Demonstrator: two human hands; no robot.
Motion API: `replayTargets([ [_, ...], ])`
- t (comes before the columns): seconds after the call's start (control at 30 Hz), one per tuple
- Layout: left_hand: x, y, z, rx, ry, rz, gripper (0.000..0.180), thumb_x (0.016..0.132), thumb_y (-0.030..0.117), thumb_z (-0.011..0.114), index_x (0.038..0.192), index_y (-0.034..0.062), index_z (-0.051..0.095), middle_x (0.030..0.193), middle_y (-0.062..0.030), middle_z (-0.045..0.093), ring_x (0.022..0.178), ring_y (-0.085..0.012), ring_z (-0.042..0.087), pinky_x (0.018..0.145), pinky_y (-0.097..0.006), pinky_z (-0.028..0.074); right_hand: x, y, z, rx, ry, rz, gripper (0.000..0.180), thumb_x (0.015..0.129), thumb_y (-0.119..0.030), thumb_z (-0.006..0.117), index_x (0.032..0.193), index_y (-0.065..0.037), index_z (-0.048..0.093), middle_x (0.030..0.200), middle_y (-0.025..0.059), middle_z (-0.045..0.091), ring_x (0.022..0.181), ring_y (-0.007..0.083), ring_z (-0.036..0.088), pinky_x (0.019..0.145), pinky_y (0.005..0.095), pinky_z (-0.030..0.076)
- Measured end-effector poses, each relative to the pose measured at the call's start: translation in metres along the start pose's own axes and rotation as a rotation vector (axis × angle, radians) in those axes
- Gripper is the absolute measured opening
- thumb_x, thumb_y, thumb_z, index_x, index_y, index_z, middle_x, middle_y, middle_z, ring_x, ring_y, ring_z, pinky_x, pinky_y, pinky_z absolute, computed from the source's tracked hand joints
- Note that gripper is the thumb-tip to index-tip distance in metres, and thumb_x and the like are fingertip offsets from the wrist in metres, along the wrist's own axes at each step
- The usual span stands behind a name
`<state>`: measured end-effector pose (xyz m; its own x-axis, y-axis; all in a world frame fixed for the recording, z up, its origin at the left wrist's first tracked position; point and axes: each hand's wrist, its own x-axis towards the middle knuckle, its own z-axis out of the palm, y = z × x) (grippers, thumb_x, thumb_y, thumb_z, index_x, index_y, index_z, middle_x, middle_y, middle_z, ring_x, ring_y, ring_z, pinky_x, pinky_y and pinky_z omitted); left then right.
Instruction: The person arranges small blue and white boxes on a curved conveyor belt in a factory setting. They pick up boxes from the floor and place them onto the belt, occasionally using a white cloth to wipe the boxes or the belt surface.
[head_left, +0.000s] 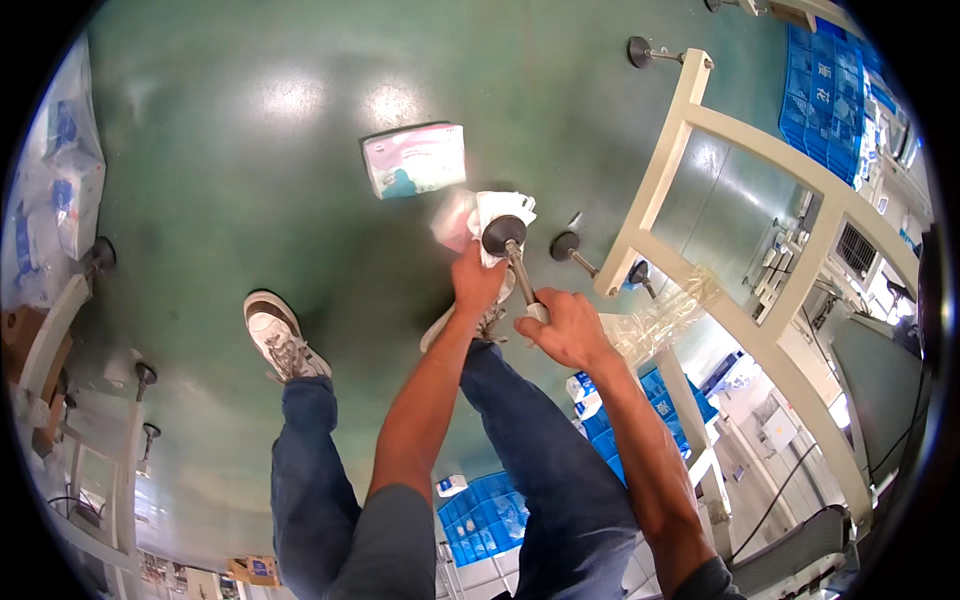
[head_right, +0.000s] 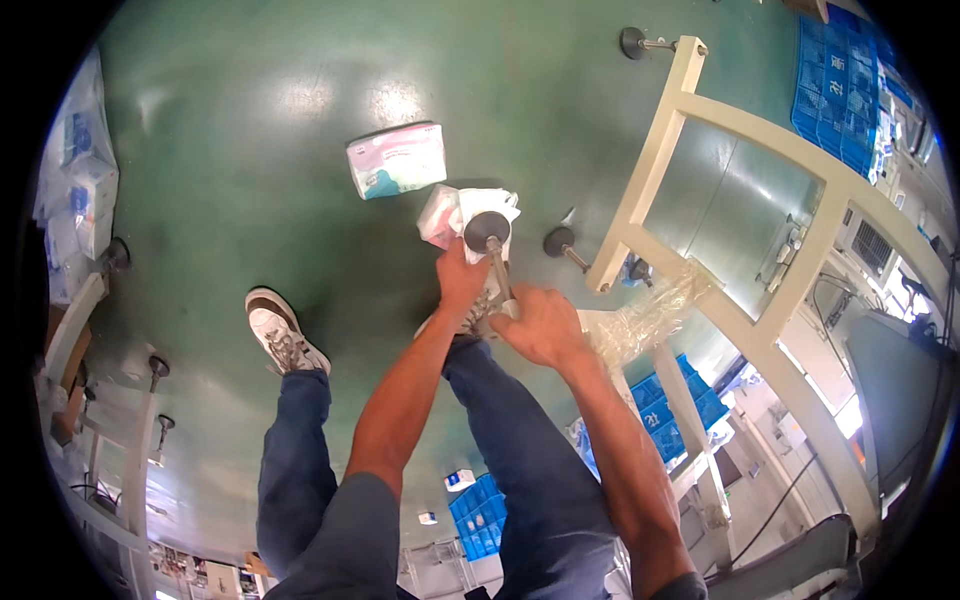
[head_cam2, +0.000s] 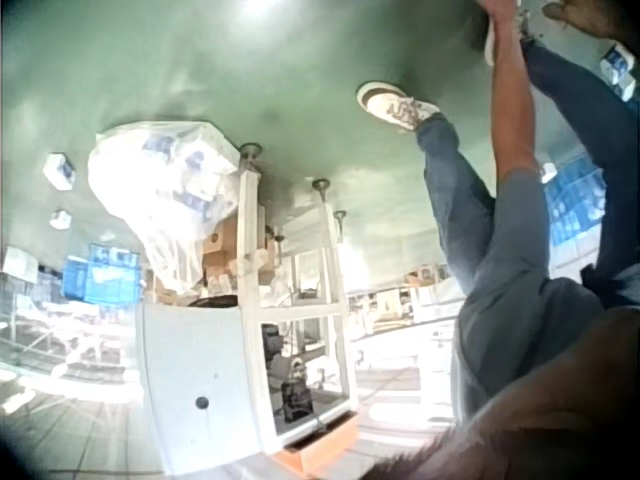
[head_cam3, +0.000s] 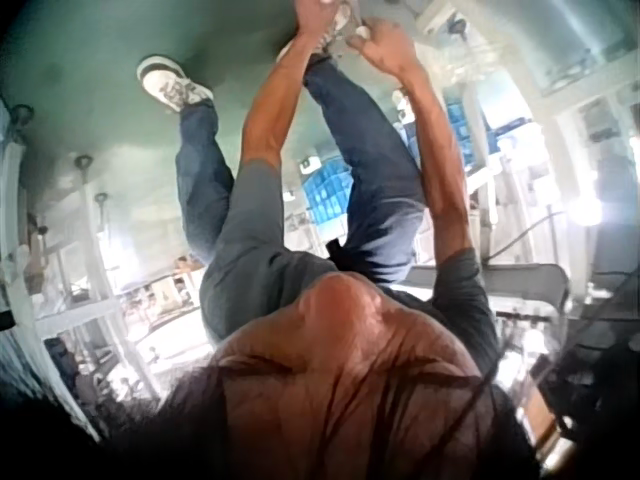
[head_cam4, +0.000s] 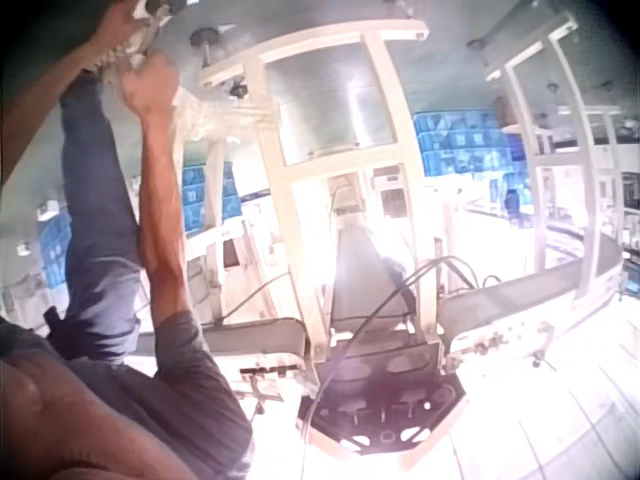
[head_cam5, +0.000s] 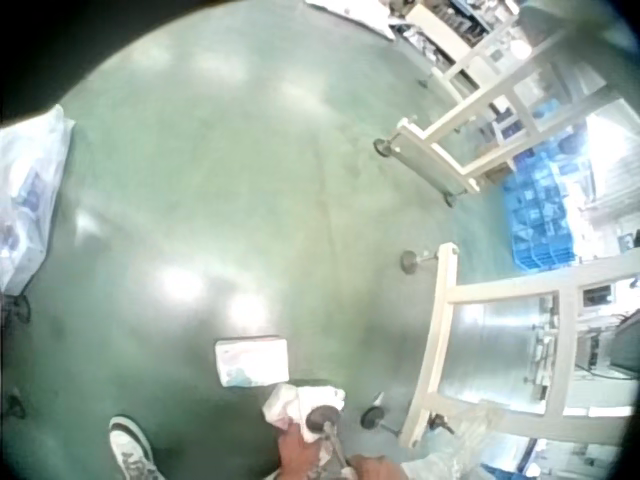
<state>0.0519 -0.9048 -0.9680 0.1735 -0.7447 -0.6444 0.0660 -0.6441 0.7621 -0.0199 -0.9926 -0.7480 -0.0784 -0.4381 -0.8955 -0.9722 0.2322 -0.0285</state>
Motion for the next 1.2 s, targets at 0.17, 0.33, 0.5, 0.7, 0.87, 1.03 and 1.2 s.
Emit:
replayTargets([
  [0.17,0.001,-0.003,-0.005,0.051,-0.021,0.142,0.034,0.079,0.016,0.084,0.102,-0.0003,0.066,0.099,-0.0254,0.074,0.094,-0.0455,0.073,0.079,-0.051,0.057,0.012,0.004,-0.002,0.001,-0.064,-0.023,0.052,0.082,-0.046,0.069,0.105,0.000,0.076,0.102,0.0301,0.074,0.101,0.0477,0.071,0.091,0.0547,0.056],
  [0.33,0.013,0.050,-0.042,0.833,-0.381,-0.142,0.062,0.080,0.054,0.083,0.107,-0.0001,0.070,0.102,-0.0239,0.077,0.098,-0.0403,0.076,0.084,-0.050,0.061,0.027,0.000,0.015,-0.023,-0.082,0.081,0.054,0.081,-0.047,0.070,0.106,0.000,0.076,0.106,0.0287,0.075,0.102,0.0456,0.072,0.091,0.0529,0.057],
  [0.5,-0.021,0.089,-0.110,1.051,-0.519,-0.160,0.054,0.085,0.048,0.079,0.109,0.0011,0.070,0.111,-0.0198,0.078,0.105,-0.0383,0.076,0.087,-0.050,0.061,0.035,-0.033,0.020,-0.026,0.082,0.105,0.050,0.078,-0.043,0.068,0.108,-0.004,0.076,0.102,0.0230,0.077,0.102,0.0433,0.073,0.094,0.0513,0.057],
  [0.7,-0.124,0.314,-0.111,0.885,-0.491,0.278,0.034,0.096,0.037,0.068,0.101,0.0040,0.073,0.099,-0.0226,0.074,0.094,-0.0456,0.072,0.080,-0.055,0.056,-0.096,0.028,0.163,0.084,0.701,0.159,0.051,0.089,-0.021,0.060,0.138,-0.005,0.059,0.130,0.0272,0.065,0.110,0.0393,0.067,0.093,0.0539,0.055],
  [0.87,-0.262,0.389,-0.211,0.404,-0.483,0.508,0.019,0.104,0.019,0.066,0.105,0.0010,0.070,0.092,-0.0130,0.073,0.084,-0.0235,0.070,0.076,-0.038,0.056,-0.385,-0.145,0.131,0.737,0.495,-0.004,0.061,0.088,-0.016,0.069,0.145,-0.008,0.051,0.134,0.0213,0.058,0.117,0.0433,0.066,0.098,0.0524,0.056],
  [1.03,-0.507,0.540,-0.211,0.334,-0.985,0.588,0.020,0.098,0.016,0.073,0.112,0.0021,0.071,0.104,-0.0113,0.075,0.094,-0.0237,0.072,0.081,-0.037,0.057,-0.696,-0.127,0.094,0.914,0.816,-0.164,0.042,0.090,-0.019,0.068,0.132,-0.012,0.068,0.131,0.0143,0.068,0.117,0.0365,0.067,0.101,0.0449,0.055],
  [1.2,-0.649,0.671,-0.123,0.541,-1.233,1.528,0.028,0.093,0.016,0.077,0.117,0.0043,0.070,0.111,-0.0154,0.071,0.103,-0.0375,0.066,0.092,-0.047,0.052,-0.926,0.013,0.184,1.106,1.458,0.763,0.036,0.086,-0.014,0.074,0.121,-0.007,0.071,0.119,0.0164,0.072,0.113,0.0380,0.069,0.101,0.0443,0.054],
])
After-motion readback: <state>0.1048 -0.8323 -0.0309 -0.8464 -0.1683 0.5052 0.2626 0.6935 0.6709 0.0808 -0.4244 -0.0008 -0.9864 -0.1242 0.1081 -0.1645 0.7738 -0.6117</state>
